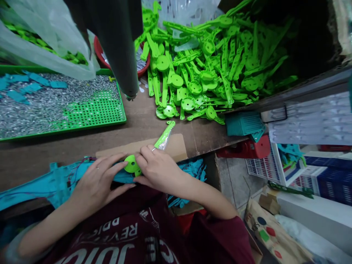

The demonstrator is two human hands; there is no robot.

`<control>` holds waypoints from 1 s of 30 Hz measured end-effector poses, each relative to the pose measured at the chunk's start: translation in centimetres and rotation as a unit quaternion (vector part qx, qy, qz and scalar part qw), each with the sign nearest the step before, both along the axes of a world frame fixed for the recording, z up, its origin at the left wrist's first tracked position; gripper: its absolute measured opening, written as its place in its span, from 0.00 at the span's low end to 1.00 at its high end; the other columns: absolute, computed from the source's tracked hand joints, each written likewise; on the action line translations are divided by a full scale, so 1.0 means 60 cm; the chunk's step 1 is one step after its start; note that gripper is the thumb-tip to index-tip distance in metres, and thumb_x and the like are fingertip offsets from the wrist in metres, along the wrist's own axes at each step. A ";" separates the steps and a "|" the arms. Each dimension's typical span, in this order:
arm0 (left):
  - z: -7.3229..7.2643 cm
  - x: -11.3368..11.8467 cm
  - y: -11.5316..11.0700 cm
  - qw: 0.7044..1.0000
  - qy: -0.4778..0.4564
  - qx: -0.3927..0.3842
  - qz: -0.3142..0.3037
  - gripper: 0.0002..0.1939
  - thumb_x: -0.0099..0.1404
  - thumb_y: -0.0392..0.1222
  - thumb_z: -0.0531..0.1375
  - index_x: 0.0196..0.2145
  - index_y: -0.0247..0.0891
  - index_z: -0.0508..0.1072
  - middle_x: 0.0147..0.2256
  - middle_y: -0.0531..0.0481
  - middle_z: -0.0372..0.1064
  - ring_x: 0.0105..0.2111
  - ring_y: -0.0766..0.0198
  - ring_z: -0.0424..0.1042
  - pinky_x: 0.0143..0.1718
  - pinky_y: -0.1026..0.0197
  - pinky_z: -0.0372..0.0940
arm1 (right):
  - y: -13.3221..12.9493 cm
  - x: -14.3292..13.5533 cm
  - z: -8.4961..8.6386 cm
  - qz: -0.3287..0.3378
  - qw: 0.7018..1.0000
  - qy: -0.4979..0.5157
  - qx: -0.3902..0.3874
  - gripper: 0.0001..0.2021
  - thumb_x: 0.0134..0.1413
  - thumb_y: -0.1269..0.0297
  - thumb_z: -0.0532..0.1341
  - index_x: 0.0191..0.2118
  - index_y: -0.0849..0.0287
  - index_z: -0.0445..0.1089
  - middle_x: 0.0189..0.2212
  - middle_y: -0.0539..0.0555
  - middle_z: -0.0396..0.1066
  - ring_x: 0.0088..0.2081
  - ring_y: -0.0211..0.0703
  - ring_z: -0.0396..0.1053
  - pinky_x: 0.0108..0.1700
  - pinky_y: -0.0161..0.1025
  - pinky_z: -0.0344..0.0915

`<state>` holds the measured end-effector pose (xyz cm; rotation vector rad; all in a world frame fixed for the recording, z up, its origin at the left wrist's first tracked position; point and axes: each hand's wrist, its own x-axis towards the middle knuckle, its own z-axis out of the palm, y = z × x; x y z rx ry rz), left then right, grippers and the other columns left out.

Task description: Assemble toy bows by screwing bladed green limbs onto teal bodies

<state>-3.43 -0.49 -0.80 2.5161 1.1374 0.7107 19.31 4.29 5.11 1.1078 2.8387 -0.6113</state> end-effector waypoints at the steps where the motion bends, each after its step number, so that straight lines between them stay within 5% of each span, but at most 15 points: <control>1: 0.001 0.000 0.000 1.000 0.001 0.002 -0.002 0.24 0.69 0.47 0.62 0.57 0.31 0.64 0.56 0.31 0.68 0.54 0.44 0.71 0.53 0.42 0.67 | -0.002 -0.001 0.002 0.004 1.000 -0.002 -0.001 0.28 0.60 0.52 0.64 0.56 0.70 0.65 0.43 0.63 0.67 0.45 0.55 0.63 0.45 0.49 0.69; 13: 0.011 0.002 -0.002 0.998 0.046 0.029 -0.035 0.17 0.70 0.44 0.60 0.54 0.37 0.73 0.58 0.35 0.69 0.55 0.46 0.71 0.56 0.42 0.64 | -0.009 -0.001 -0.004 0.004 0.998 0.008 -0.057 0.25 0.60 0.55 0.65 0.55 0.68 0.66 0.46 0.64 0.68 0.47 0.55 0.64 0.47 0.52 0.70; 16: 0.009 0.008 -0.010 0.996 0.052 0.055 -0.056 0.17 0.72 0.36 0.57 0.57 0.30 0.71 0.62 0.36 0.66 0.62 0.46 0.65 0.63 0.43 0.58 | -0.008 0.025 -0.005 -0.084 0.988 0.094 -0.092 0.22 0.61 0.56 0.64 0.55 0.62 0.67 0.47 0.62 0.70 0.47 0.51 0.68 0.47 0.49 0.72; 18: 0.000 0.012 -0.017 0.993 0.052 0.079 -0.069 0.19 0.70 0.31 0.57 0.58 0.25 0.70 0.63 0.33 0.64 0.64 0.44 0.63 0.63 0.43 0.58 | 0.004 0.051 -0.015 -0.270 0.942 0.184 -0.080 0.15 0.62 0.56 0.63 0.49 0.58 0.70 0.42 0.57 0.72 0.40 0.44 0.71 0.40 0.42 0.72; 20: -0.014 0.013 -0.024 0.991 0.041 0.103 -0.075 0.20 0.69 0.28 0.57 0.58 0.21 0.69 0.63 0.29 0.63 0.64 0.40 0.62 0.62 0.43 0.60 | 0.024 0.075 -0.033 -0.463 0.838 0.269 -0.101 0.14 0.59 0.54 0.64 0.45 0.58 0.70 0.36 0.53 0.72 0.30 0.39 0.71 0.28 0.37 0.69; 22: -0.028 0.012 -0.028 0.990 0.028 0.119 -0.075 0.21 0.68 0.27 0.58 0.58 0.19 0.69 0.64 0.27 0.61 0.65 0.39 0.61 0.62 0.43 0.61 | 0.048 0.088 -0.053 -0.558 0.727 0.352 -0.189 0.21 0.53 0.51 0.66 0.47 0.58 0.68 0.35 0.52 0.72 0.23 0.37 0.70 0.19 0.34 0.63; 24: -0.039 0.009 -0.029 0.988 0.022 0.131 -0.078 0.21 0.68 0.27 0.57 0.58 0.19 0.69 0.64 0.27 0.61 0.65 0.39 0.60 0.62 0.44 0.61 | 0.069 0.088 -0.065 -0.567 0.642 0.429 -0.285 0.25 0.47 0.49 0.69 0.46 0.59 0.67 0.34 0.51 0.72 0.18 0.34 0.67 0.14 0.32 0.57; 26: -0.046 0.004 -0.028 0.986 0.017 0.141 -0.088 0.20 0.68 0.26 0.57 0.57 0.19 0.70 0.63 0.27 0.62 0.65 0.39 0.60 0.62 0.43 0.61 | 0.082 0.080 -0.068 -0.553 0.598 0.470 -0.342 0.23 0.43 0.48 0.71 0.37 0.60 0.69 0.27 0.47 0.70 0.15 0.29 0.62 0.12 0.29 0.52; 30: -0.042 -0.001 -0.027 0.983 -0.004 0.156 -0.093 0.20 0.66 0.29 0.61 0.56 0.19 0.71 0.59 0.29 0.68 0.63 0.41 0.64 0.61 0.46 0.63 | 0.084 0.065 -0.062 -0.527 0.600 0.483 -0.359 0.20 0.44 0.48 0.71 0.28 0.61 0.69 0.14 0.43 0.62 0.13 0.27 0.56 0.12 0.26 0.46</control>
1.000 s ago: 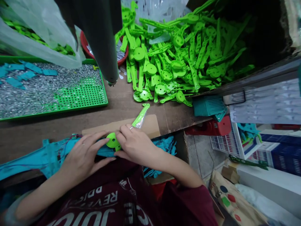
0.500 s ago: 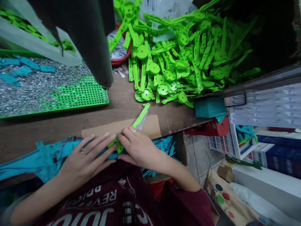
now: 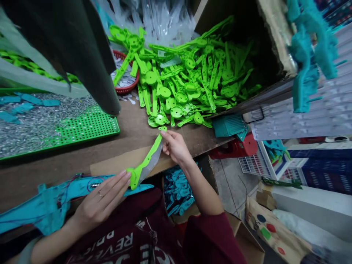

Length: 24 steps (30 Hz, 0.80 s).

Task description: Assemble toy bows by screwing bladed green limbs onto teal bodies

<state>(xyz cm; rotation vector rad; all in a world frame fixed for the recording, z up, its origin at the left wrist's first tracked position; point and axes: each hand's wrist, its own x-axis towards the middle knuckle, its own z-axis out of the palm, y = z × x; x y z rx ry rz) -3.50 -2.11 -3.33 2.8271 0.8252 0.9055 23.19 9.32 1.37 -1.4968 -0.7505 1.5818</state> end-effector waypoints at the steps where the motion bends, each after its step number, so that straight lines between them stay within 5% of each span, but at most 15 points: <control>1: 0.006 0.001 0.000 1.000 -0.014 -0.001 0.006 0.21 0.66 0.31 0.63 0.55 0.20 0.71 0.58 0.30 0.70 0.62 0.43 0.66 0.60 0.47 0.64 | -0.003 -0.001 0.000 -0.004 1.000 -0.009 0.016 0.20 0.45 0.48 0.71 0.29 0.61 0.70 0.13 0.42 0.61 0.13 0.28 0.55 0.12 0.26 0.46; 5: 0.043 0.030 0.010 0.991 -0.074 -0.085 0.066 0.18 0.69 0.40 0.62 0.53 0.27 0.72 0.50 0.36 0.76 0.53 0.50 0.74 0.54 0.49 0.69 | -0.014 0.000 -0.007 -0.020 0.997 -0.028 0.065 0.17 0.48 0.50 0.69 0.32 0.62 0.74 0.10 0.41 0.59 0.10 0.27 0.52 0.11 0.26 0.45; 9: 0.069 0.085 0.042 0.953 -0.067 -0.232 0.182 0.17 0.72 0.46 0.57 0.52 0.31 0.71 0.45 0.39 0.77 0.42 0.51 0.78 0.40 0.51 0.73 | -0.021 0.001 -0.009 -0.024 0.996 -0.035 0.084 0.17 0.47 0.50 0.69 0.32 0.61 0.74 0.10 0.42 0.60 0.10 0.28 0.52 0.10 0.27 0.46; 15: 0.070 0.112 0.081 0.884 -0.086 -0.428 0.167 0.10 0.71 0.47 0.58 0.44 0.43 0.77 0.39 0.51 0.80 0.36 0.57 0.79 0.35 0.58 0.69 | -0.026 -0.008 0.002 -0.020 0.993 -0.061 0.096 0.18 0.48 0.47 0.67 0.34 0.59 0.72 0.12 0.40 0.59 0.11 0.27 0.50 0.10 0.26 0.47; 20: 0.074 0.107 0.095 0.854 -0.066 -0.484 0.181 0.08 0.69 0.46 0.60 0.41 0.43 0.78 0.37 0.52 0.79 0.34 0.58 0.77 0.32 0.59 0.65 | -0.033 -0.016 -0.015 0.043 0.991 -0.109 0.070 0.19 0.51 0.46 0.65 0.32 0.59 0.71 0.12 0.41 0.59 0.10 0.28 0.52 0.11 0.27 0.48; 24: 0.075 0.124 0.087 0.871 -0.002 -0.449 0.198 0.10 0.71 0.46 0.58 0.40 0.40 0.77 0.37 0.48 0.78 0.36 0.56 0.77 0.35 0.57 0.67 | -0.025 0.013 -0.001 0.126 0.983 -0.125 0.042 0.19 0.54 0.47 0.64 0.27 0.59 0.70 0.10 0.43 0.61 0.09 0.29 0.56 0.12 0.26 0.49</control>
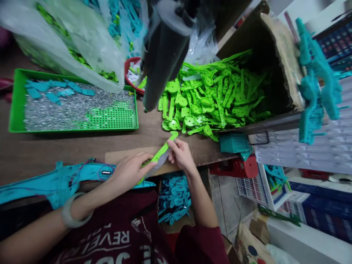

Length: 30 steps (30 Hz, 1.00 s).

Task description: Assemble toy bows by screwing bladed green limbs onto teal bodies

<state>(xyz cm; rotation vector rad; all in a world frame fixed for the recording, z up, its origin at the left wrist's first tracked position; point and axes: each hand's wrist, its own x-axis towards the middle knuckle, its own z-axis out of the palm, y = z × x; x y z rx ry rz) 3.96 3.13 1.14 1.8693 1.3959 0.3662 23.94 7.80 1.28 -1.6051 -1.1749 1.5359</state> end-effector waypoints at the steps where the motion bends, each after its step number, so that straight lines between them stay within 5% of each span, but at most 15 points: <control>1: 0.002 0.003 -0.007 0.999 0.016 0.029 -0.002 0.10 0.71 0.45 0.58 0.41 0.39 0.77 0.38 0.47 0.78 0.38 0.55 0.77 0.37 0.55 0.68 | 0.006 0.012 0.012 0.034 0.999 -0.027 -0.012 0.19 0.53 0.47 0.65 0.26 0.61 0.71 0.10 0.45 0.62 0.09 0.30 0.57 0.12 0.27 0.50; 3: 0.009 -0.001 -0.020 0.993 0.033 0.117 0.003 0.12 0.71 0.44 0.58 0.47 0.37 0.75 0.44 0.43 0.76 0.45 0.52 0.75 0.44 0.52 0.69 | 0.024 0.029 0.040 0.048 0.990 -0.132 0.032 0.20 0.52 0.48 0.67 0.28 0.63 0.74 0.14 0.49 0.68 0.12 0.35 0.62 0.14 0.30 0.57; 5: 0.020 -0.026 -0.026 0.975 0.032 0.221 -0.007 0.16 0.72 0.44 0.57 0.53 0.35 0.72 0.50 0.40 0.74 0.50 0.52 0.73 0.49 0.50 0.69 | 0.050 0.027 0.070 -0.003 0.954 -0.236 0.183 0.21 0.53 0.49 0.67 0.42 0.63 0.76 0.28 0.56 0.77 0.25 0.42 0.74 0.23 0.36 0.69; 7: 0.031 -0.074 -0.010 0.952 0.031 0.300 -0.046 0.16 0.75 0.43 0.52 0.53 0.33 0.72 0.51 0.40 0.74 0.52 0.53 0.72 0.52 0.51 0.67 | 0.081 -0.003 0.095 -0.018 0.914 -0.223 0.337 0.28 0.54 0.48 0.66 0.57 0.55 0.69 0.49 0.60 0.76 0.46 0.50 0.76 0.40 0.45 0.76; 9: 0.035 -0.136 0.031 0.937 0.049 0.335 -0.092 0.19 0.77 0.44 0.49 0.53 0.33 0.73 0.53 0.41 0.74 0.55 0.54 0.71 0.55 0.51 0.66 | 0.114 -0.052 0.112 0.061 0.907 -0.127 0.398 0.31 0.56 0.46 0.64 0.62 0.50 0.64 0.58 0.59 0.69 0.58 0.53 0.70 0.52 0.52 0.73; 12: 0.022 -0.227 0.113 0.941 0.091 0.284 -0.163 0.27 0.76 0.56 0.48 0.59 0.36 0.71 0.59 0.42 0.71 0.64 0.53 0.63 0.64 0.47 0.58 | 0.158 -0.132 0.123 0.182 0.916 0.002 0.359 0.24 0.55 0.45 0.64 0.53 0.50 0.70 0.48 0.55 0.75 0.51 0.52 0.74 0.48 0.52 0.74; 16: 0.007 -0.291 0.158 0.931 0.171 0.280 -0.158 0.28 0.74 0.60 0.49 0.51 0.37 0.77 0.58 0.42 0.71 0.69 0.47 0.54 0.68 0.41 0.48 | 0.189 -0.216 0.103 0.206 0.925 0.095 0.305 0.22 0.48 0.52 0.71 0.47 0.52 0.69 0.29 0.47 0.71 0.32 0.42 0.73 0.38 0.44 0.74; 20: 0.030 -0.264 0.079 0.912 0.188 0.352 -0.094 0.23 0.75 0.50 0.52 0.54 0.29 0.74 0.61 0.34 0.66 0.70 0.42 0.51 0.66 0.37 0.52 | 0.186 -0.279 0.049 0.126 0.931 0.127 0.317 0.21 0.54 0.50 0.65 0.50 0.52 0.64 0.25 0.44 0.64 0.23 0.37 0.68 0.30 0.39 0.70; 24: 0.048 -0.182 -0.032 0.898 0.132 0.387 -0.165 0.21 0.72 0.43 0.55 0.59 0.33 0.72 0.62 0.40 0.66 0.65 0.46 0.61 0.64 0.42 0.59 | 0.176 -0.313 0.000 0.063 0.937 0.043 0.341 0.24 0.57 0.43 0.57 0.53 0.51 0.57 0.23 0.45 0.60 0.22 0.40 0.67 0.28 0.41 0.69; 30: 0.002 -0.093 -0.076 0.900 0.099 0.376 -0.195 0.22 0.71 0.42 0.55 0.60 0.39 0.71 0.64 0.47 0.64 0.62 0.55 0.65 0.60 0.52 0.63 | 0.179 -0.320 -0.027 0.069 0.930 0.027 0.359 0.23 0.58 0.43 0.53 0.53 0.49 0.52 0.22 0.43 0.55 0.21 0.40 0.65 0.28 0.42 0.69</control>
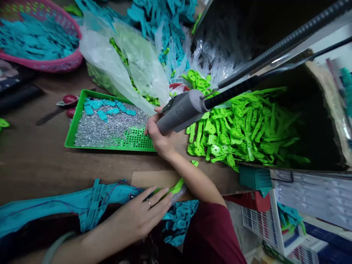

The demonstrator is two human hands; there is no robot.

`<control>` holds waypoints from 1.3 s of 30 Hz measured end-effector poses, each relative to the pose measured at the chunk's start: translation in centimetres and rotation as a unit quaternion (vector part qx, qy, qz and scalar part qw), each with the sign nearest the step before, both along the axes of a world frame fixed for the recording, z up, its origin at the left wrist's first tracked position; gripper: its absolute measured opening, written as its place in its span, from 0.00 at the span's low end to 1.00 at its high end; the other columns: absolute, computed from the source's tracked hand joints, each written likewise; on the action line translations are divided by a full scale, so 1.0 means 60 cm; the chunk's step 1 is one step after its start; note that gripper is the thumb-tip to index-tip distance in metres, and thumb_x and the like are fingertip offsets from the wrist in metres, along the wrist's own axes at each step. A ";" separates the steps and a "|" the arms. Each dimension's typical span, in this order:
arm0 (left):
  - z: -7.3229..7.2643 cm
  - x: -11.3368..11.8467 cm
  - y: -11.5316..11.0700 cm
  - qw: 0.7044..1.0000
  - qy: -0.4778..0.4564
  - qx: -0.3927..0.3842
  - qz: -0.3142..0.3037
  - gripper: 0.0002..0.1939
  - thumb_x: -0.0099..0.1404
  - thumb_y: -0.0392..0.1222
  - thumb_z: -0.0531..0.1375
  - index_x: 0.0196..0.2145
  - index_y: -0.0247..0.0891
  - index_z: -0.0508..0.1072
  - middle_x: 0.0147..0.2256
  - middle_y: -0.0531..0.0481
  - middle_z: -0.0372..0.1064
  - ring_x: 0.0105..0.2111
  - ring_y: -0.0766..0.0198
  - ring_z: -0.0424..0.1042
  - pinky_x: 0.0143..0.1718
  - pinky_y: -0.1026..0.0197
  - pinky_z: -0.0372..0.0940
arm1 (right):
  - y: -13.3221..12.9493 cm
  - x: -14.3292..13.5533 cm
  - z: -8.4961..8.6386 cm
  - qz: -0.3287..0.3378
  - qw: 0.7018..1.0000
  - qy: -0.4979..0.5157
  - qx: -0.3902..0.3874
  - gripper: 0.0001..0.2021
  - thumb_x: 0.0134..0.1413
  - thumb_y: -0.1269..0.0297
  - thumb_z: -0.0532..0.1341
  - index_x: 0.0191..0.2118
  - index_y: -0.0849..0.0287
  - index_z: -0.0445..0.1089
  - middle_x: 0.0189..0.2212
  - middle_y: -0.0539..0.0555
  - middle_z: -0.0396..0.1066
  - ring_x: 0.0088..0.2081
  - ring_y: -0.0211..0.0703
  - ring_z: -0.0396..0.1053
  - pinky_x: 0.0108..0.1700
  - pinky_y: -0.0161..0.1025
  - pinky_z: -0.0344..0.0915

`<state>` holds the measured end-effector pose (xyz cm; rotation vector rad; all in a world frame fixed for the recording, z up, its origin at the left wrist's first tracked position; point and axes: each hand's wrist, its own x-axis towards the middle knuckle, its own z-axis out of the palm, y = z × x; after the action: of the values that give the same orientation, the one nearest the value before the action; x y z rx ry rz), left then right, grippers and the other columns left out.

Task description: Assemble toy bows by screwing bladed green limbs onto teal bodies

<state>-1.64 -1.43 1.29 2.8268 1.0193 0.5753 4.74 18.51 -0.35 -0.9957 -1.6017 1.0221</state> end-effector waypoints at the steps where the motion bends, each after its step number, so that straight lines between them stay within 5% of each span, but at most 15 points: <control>1: -0.008 0.005 0.001 1.000 0.004 -0.002 0.008 0.22 0.71 0.41 0.55 0.61 0.39 0.71 0.65 0.47 0.63 0.62 0.55 0.65 0.60 0.52 0.63 | 0.000 -0.001 0.001 0.005 1.000 -0.003 -0.008 0.21 0.60 0.46 0.54 0.53 0.50 0.53 0.22 0.43 0.56 0.22 0.40 0.65 0.29 0.42 0.70; 5: -0.020 -0.001 0.003 0.999 0.006 -0.007 0.031 0.24 0.71 0.41 0.54 0.63 0.36 0.69 0.66 0.46 0.61 0.63 0.54 0.64 0.58 0.54 0.65 | -0.004 -0.003 0.015 0.014 0.999 -0.007 -0.039 0.18 0.62 0.54 0.56 0.53 0.51 0.54 0.23 0.44 0.61 0.22 0.38 0.66 0.30 0.41 0.71; 15: -0.052 0.017 0.002 0.998 -0.043 0.018 0.051 0.22 0.71 0.34 0.52 0.60 0.29 0.70 0.63 0.40 0.65 0.63 0.50 0.64 0.61 0.49 0.61 | -0.013 -0.021 0.027 -0.057 0.998 0.030 -0.011 0.16 0.57 0.48 0.58 0.45 0.52 0.63 0.24 0.45 0.61 0.27 0.40 0.68 0.35 0.44 0.73; 20: -0.054 0.015 -0.004 0.994 -0.093 0.017 0.057 0.23 0.71 0.30 0.48 0.59 0.26 0.70 0.63 0.36 0.65 0.62 0.48 0.66 0.63 0.47 0.58 | -0.047 0.065 0.113 -0.140 0.983 0.096 0.069 0.15 0.58 0.60 0.57 0.51 0.48 0.60 0.22 0.43 0.57 0.20 0.34 0.60 0.25 0.36 0.68; 23: -0.058 0.010 -0.006 0.992 -0.116 0.003 0.050 0.23 0.71 0.30 0.48 0.60 0.23 0.69 0.64 0.34 0.63 0.64 0.45 0.64 0.66 0.45 0.54 | -0.069 0.148 0.134 -0.201 0.961 0.121 0.145 0.12 0.57 0.66 0.56 0.47 0.48 0.62 0.20 0.42 0.55 0.17 0.33 0.55 0.19 0.32 0.60; 27: -0.065 0.010 -0.007 0.990 -0.135 -0.003 0.043 0.23 0.71 0.30 0.50 0.61 0.23 0.68 0.65 0.33 0.61 0.65 0.43 0.61 0.69 0.43 0.50 | -0.077 0.222 0.089 -0.256 0.949 0.092 0.161 0.12 0.55 0.68 0.57 0.45 0.50 0.64 0.19 0.40 0.57 0.17 0.33 0.57 0.19 0.32 0.62; 32: -0.062 0.010 -0.007 0.991 -0.127 -0.011 0.042 0.24 0.70 0.29 0.50 0.61 0.22 0.68 0.64 0.32 0.62 0.65 0.43 0.61 0.69 0.43 0.50 | -0.068 0.233 0.040 -0.284 0.947 0.082 0.127 0.12 0.55 0.63 0.59 0.45 0.48 0.60 0.19 0.39 0.56 0.17 0.35 0.59 0.20 0.33 0.62; 39: -0.058 0.008 -0.005 0.993 -0.116 -0.015 0.034 0.24 0.70 0.29 0.49 0.61 0.22 0.68 0.64 0.33 0.62 0.65 0.42 0.61 0.69 0.43 0.50 | -0.055 0.253 0.012 -0.196 0.973 0.096 0.072 0.12 0.54 0.60 0.64 0.41 0.50 0.60 0.18 0.39 0.57 0.17 0.35 0.62 0.20 0.33 0.62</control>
<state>-1.16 -1.74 -2.21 2.6290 1.0723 0.8653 19.94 15.22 0.35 -1.0271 -1.2386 0.6972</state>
